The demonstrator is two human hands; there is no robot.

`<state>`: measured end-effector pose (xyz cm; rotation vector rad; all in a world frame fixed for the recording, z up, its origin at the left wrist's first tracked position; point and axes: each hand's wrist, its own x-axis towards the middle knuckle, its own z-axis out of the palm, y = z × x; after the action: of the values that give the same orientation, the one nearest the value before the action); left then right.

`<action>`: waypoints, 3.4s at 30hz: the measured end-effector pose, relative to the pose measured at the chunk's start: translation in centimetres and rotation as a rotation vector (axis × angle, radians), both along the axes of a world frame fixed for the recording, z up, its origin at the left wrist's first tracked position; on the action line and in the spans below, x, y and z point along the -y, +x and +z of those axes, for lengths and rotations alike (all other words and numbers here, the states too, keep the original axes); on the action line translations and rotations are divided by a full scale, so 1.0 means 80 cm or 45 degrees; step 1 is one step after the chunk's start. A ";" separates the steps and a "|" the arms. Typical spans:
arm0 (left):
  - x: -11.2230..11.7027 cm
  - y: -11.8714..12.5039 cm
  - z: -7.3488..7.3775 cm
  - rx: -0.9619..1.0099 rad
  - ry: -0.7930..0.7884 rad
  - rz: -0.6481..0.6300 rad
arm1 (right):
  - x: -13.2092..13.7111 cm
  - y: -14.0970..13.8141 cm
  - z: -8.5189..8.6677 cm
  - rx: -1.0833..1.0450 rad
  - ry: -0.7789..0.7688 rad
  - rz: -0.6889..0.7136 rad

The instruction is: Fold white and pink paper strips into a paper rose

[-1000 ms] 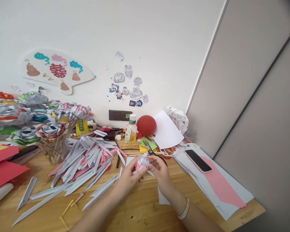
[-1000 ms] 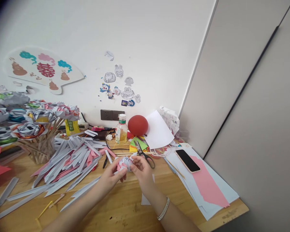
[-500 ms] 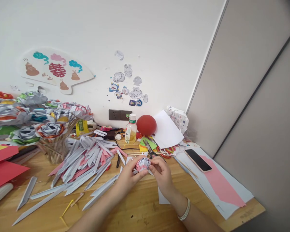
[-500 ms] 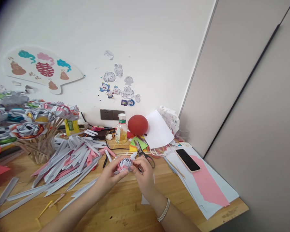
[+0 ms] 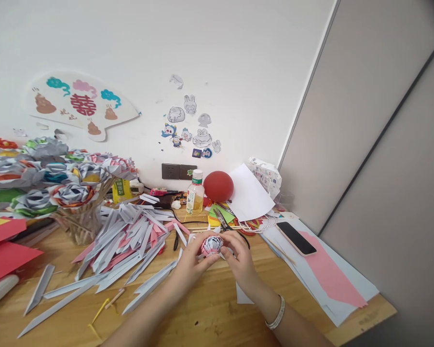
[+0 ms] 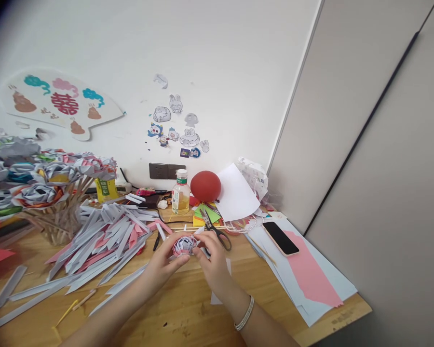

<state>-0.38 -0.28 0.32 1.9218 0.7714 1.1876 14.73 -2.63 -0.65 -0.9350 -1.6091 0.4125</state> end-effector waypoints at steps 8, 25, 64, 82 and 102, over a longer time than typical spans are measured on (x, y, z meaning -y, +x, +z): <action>-0.006 0.001 -0.005 -0.050 0.012 0.017 | 0.000 0.001 0.001 0.097 0.032 -0.053; -0.003 -0.001 -0.004 -0.179 0.002 0.058 | -0.004 0.004 -0.004 0.119 0.070 -0.037; -0.010 0.000 -0.012 -0.267 0.027 0.153 | -0.009 -0.001 -0.013 0.136 0.021 -0.062; 0.013 0.002 -0.003 -0.316 -0.145 -0.106 | -0.016 0.010 0.005 -0.363 -0.654 0.167; -0.009 -0.001 -0.023 -0.407 -0.219 -0.075 | -0.030 0.026 -0.010 0.406 -0.387 -0.061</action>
<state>-0.44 0.44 -1.54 1.9977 0.9435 0.7604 16.78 -0.24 -1.47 -1.3194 -1.8388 0.5031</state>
